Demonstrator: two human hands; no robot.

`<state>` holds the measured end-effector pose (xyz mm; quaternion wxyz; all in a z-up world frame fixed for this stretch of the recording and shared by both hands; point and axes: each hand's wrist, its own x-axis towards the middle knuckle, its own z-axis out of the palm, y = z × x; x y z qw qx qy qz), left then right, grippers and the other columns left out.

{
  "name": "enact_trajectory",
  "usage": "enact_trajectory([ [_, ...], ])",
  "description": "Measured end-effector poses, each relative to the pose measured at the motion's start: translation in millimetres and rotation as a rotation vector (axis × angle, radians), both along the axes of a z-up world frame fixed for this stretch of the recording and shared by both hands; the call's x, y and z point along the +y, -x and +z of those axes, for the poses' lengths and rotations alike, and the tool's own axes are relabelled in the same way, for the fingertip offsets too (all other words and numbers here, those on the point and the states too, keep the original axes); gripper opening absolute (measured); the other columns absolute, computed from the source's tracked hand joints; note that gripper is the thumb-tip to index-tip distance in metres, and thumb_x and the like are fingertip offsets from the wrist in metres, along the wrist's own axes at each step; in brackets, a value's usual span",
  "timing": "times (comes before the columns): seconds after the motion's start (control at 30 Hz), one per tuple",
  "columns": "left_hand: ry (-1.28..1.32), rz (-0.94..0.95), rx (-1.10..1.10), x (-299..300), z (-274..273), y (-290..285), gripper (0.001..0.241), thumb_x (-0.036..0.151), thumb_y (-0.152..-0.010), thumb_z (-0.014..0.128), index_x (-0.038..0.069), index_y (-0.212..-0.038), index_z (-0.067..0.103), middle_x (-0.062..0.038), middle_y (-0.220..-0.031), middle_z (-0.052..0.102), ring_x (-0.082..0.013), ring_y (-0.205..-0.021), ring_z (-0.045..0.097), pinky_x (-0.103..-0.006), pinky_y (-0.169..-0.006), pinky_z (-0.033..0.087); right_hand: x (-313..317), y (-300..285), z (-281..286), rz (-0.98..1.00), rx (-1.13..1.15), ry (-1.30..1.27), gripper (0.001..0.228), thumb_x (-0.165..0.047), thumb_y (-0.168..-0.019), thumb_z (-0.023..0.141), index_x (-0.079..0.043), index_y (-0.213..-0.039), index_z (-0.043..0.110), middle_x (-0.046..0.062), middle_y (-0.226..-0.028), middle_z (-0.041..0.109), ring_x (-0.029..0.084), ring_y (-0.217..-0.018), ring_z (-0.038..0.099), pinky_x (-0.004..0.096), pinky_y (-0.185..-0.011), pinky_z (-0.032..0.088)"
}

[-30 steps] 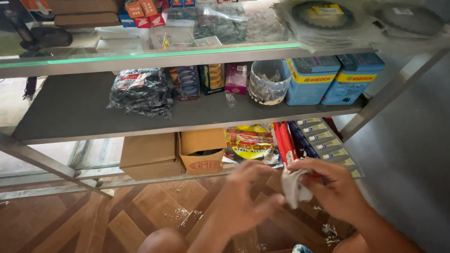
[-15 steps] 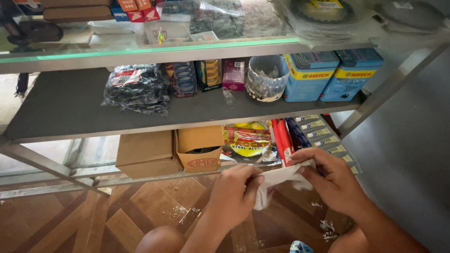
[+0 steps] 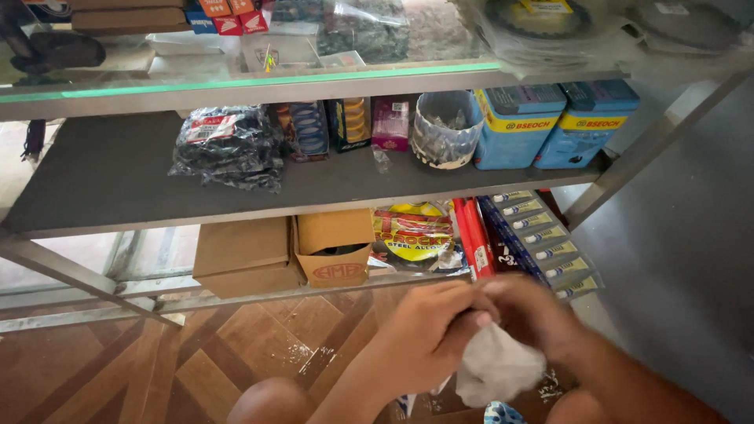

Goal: The person sits on the floor in front of a glass display shelf and cleans various mechanical parts. They use a white cloth to wipe a clutch plate and a center spring box, then place the items back on the shelf.

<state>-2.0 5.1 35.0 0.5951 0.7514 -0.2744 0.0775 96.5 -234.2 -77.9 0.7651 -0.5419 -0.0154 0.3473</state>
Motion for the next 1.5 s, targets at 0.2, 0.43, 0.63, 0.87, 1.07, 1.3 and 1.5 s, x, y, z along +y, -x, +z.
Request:
enact_trajectory([
  [0.2,-0.279,0.202,0.031,-5.9,-13.7,-25.0,0.013,0.009,-0.08,0.07,0.004,-0.092,0.072,-0.009,-0.078,0.075,-0.0294,-0.066,0.07,-0.0382,-0.064,0.054,7.1,12.2,-13.1,-0.105,0.12,0.013,0.034,-0.025,-0.09,0.058,0.006,-0.099,0.071,0.02,-0.086,0.069,0.028,-0.073,0.059,0.043,-0.068,0.046],
  [0.43,-0.09,0.498,-0.156,80.0,-8.6,-66.4,0.043,0.003,-0.069,0.087,0.007,-0.106,0.067,-0.017,-0.094,0.068,-0.0411,-0.095,0.069,-0.0453,-0.084,0.057,18.7,11.9,-21.4,-0.22,0.267,0.033,0.049,-0.036,-0.092,0.057,0.008,-0.109,0.071,0.022,-0.095,0.07,0.03,-0.078,0.06,0.045,-0.071,0.045],
  [0.63,-0.299,1.34,-0.483,216.6,-52.0,-102.4,0.081,0.037,-0.079,0.097,0.009,-0.136,0.047,-0.023,-0.127,0.043,-0.0437,-0.121,0.045,-0.0587,-0.102,0.041,13.4,15.8,-26.1,0.018,0.181,-0.094,0.059,-0.034,-0.091,0.047,0.005,-0.135,0.056,0.031,-0.114,0.067,0.043,-0.095,0.065,0.057,-0.08,0.05],
  [0.87,-0.393,1.379,-0.095,237.2,-74.1,-140.4,0.149,0.076,-0.058,0.096,0.021,-0.165,0.01,-0.036,-0.161,0.01,-0.0583,-0.148,0.022,-0.0667,-0.114,0.035,58.0,24.6,38.6,0.095,0.004,0.469,0.066,-0.002,-0.073,0.075,0.008,-0.137,0.069,0.028,-0.113,0.082,0.032,-0.092,0.075,0.039,-0.08,0.057],
  [1.07,-0.54,1.48,-0.333,227.1,-75.7,-160.2,0.118,0.049,-0.057,0.106,0.016,-0.151,0.041,-0.03,-0.152,0.025,-0.0532,-0.122,0.047,-0.0599,-0.094,0.051,53.6,9.7,20.4,0.2,-0.204,0.607,0.043,-0.005,-0.08,0.077,0.003,-0.122,0.082,0.013,-0.089,0.082,0.017,-0.071,0.065,0.029,-0.063,0.05],
  [1.3,-0.563,1.489,-0.34,234.0,-69.8,-157.3,0.093,0.032,-0.055,0.1,0.013,-0.133,0.054,-0.025,-0.146,0.032,-0.0472,-0.108,0.053,-0.0539,-0.086,0.051,58.1,0.2,17.1,0.298,-0.362,0.593,0.026,-0.009,-0.084,0.076,0.006,-0.103,0.084,0.009,-0.074,0.078,0.014,-0.06,0.059,0.029,-0.055,0.046],
  [1.5,-0.73,1.529,-0.247,272.6,-77.3,-150.4,0.102,0.054,-0.055,0.105,0.013,-0.138,0.062,-0.026,-0.146,0.035,-0.0429,-0.125,0.048,-0.0566,-0.094,0.049,49.2,-6.1,8.6,0.201,-0.327,0.763,0.041,-0.012,-0.081,0.081,0.0,-0.121,0.083,0.012,-0.082,0.083,0.016,-0.061,0.065,0.028,-0.054,0.05],
])
